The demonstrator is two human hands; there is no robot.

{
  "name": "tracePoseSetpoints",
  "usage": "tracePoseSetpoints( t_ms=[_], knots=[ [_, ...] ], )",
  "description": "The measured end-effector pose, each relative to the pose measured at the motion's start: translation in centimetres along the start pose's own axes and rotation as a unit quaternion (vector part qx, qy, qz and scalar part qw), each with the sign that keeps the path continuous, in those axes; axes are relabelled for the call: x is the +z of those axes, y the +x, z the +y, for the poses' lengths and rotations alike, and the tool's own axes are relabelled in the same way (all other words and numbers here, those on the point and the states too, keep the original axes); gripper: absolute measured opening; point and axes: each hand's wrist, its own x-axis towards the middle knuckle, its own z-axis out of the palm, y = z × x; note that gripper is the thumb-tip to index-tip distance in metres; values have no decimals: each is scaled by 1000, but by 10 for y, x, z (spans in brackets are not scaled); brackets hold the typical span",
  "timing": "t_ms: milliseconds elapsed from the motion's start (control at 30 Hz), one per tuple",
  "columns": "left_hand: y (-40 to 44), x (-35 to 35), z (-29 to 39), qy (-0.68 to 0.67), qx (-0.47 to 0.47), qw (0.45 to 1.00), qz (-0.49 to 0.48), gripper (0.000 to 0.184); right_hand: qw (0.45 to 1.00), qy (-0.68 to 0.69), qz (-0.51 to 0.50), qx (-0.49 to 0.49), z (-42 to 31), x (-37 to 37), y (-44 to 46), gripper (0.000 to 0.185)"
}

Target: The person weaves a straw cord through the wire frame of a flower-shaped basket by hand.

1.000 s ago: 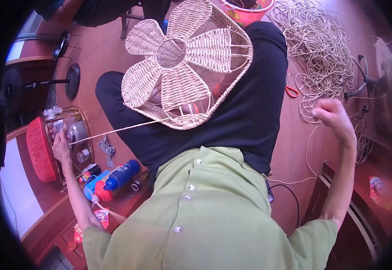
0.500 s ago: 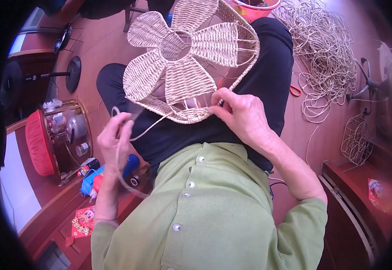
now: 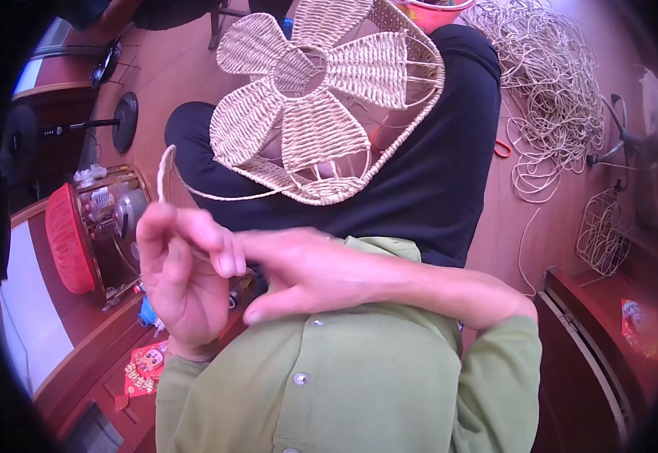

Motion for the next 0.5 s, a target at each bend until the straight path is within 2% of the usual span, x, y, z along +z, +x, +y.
tracePoseSetpoints(
  t_ms=[67, 100, 133, 167, 200, 233, 267, 300, 333, 367, 400, 467, 500],
  knots=[
    [9, -7, 2, -68, -5, 996, 56, 35, 991, 68, -106, 51, 14, 12, 10, 28],
    [14, -30, 11, -87, 8, 993, 80, 33, 987, 125, -72, 66, 10, 13, 6, 21],
    [17, -65, 23, -106, 19, 989, 103, 31, 992, 76, -31, 92, 11, 6, -2, 20],
    [17, -114, 34, 59, 47, 982, 175, 32, 992, 29, 11, 118, 16, -5, -14, 19],
    [13, -165, 41, 222, 70, 942, 243, 33, 988, -16, 54, 145, 22, -14, -27, 18],
    [7, -204, 42, 478, 35, 834, 274, 36, 982, -135, 89, 98, 31, -22, -40, 18],
    [2, -234, 37, 696, -3, 661, 280, 38, 959, -251, 126, 49, 38, -27, -49, 19],
    [6, -213, 35, 855, -7, 493, 162, 41, 960, -247, 124, 53, 32, -26, -52, 17],
    [-1, -180, 16, 834, 24, 524, 171, 39, 960, -247, 124, 51, 28, -23, -51, 16],
    [7, -124, 6, 791, 73, 598, 106, 38, 959, -251, 119, 49, 23, -20, -46, 15],
    [11, -82, -7, 656, 86, 749, 32, 39, 959, -257, 110, 45, 20, -18, -39, 15],
    [1, -40, -32, 475, -21, 868, -145, 43, 960, -223, 170, -14, 30, -21, -28, 15],
    [0, -24, -52, 333, -47, 932, -135, 41, 956, -204, 210, -28, 34, -24, -24, 15]
  ],
)
